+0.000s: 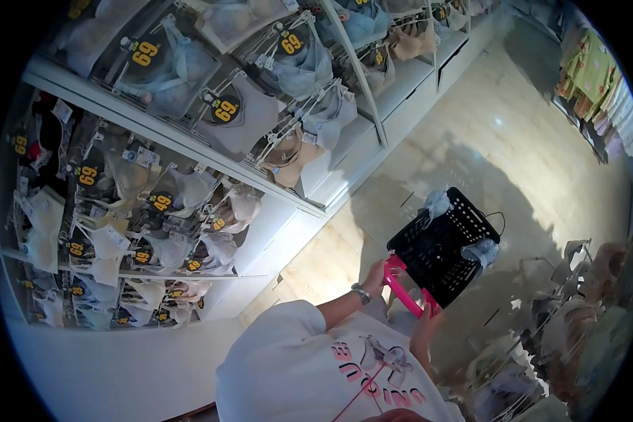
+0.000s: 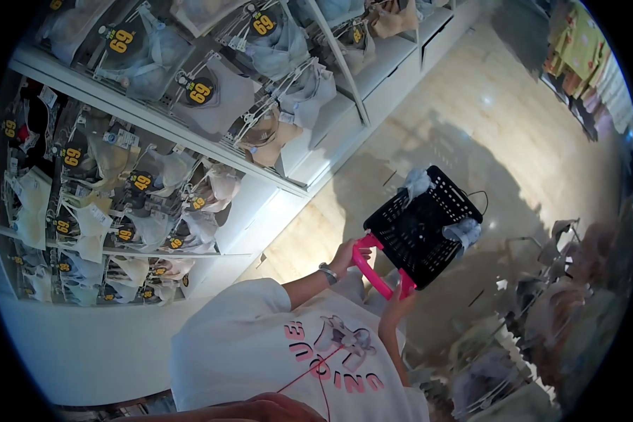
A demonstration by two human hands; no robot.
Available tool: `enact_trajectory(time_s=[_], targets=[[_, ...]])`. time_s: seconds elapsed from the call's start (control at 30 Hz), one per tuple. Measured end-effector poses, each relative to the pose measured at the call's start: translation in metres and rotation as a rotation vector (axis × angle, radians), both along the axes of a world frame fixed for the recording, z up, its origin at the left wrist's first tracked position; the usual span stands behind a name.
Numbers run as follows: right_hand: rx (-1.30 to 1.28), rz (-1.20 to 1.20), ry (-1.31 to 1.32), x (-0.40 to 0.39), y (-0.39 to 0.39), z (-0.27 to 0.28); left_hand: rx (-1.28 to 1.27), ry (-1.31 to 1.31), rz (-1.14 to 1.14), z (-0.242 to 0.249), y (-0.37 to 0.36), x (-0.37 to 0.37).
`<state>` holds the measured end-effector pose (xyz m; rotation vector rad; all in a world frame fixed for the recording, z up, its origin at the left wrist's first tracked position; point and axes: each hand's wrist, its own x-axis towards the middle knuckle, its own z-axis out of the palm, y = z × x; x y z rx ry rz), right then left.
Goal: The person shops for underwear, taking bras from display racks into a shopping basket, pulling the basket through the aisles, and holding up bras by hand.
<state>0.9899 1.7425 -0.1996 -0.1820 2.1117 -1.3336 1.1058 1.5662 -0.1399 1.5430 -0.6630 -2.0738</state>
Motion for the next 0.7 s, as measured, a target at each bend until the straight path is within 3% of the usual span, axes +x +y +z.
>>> enact_trajectory(time_s=[0.07, 0.17, 0.27, 0.33, 0.4, 0.47, 0.6, 0.7], targets=[[-0.047, -0.027, -0.04, -0.009, -0.003, 0.003, 0.007, 0.001, -0.022, -0.023, -0.002, -0.002], [0.069, 0.131, 0.042, -0.031, -0.009, 0.011, 0.037, -0.042, 0.02, -0.001, -0.011, -0.025], [0.223, 0.49, -0.073, -0.091, -0.017, 0.007, 0.045, -0.035, 0.032, -0.023, -0.016, -0.032], [0.593, 0.926, 0.309, -0.134, -0.042, 0.014, 0.032, -0.058, 0.06, -0.034, -0.018, -0.036], [0.304, 0.448, 0.021, -0.177, -0.044, -0.009, -0.071, -0.053, -0.001, -0.021, -0.019, -0.044], [0.642, 0.439, 0.426, -0.207, -0.06, -0.041, -0.055, -0.082, 0.003, -0.038, -0.021, -0.046], [0.824, 0.574, 0.02, -0.285, -0.086, -0.162, 0.022, -0.071, 0.063, -0.029, -0.028, -0.059], [0.538, 0.247, -0.316, -0.316, -0.146, -0.232, 0.024, -0.047, 0.111, -0.021, -0.034, -0.067]])
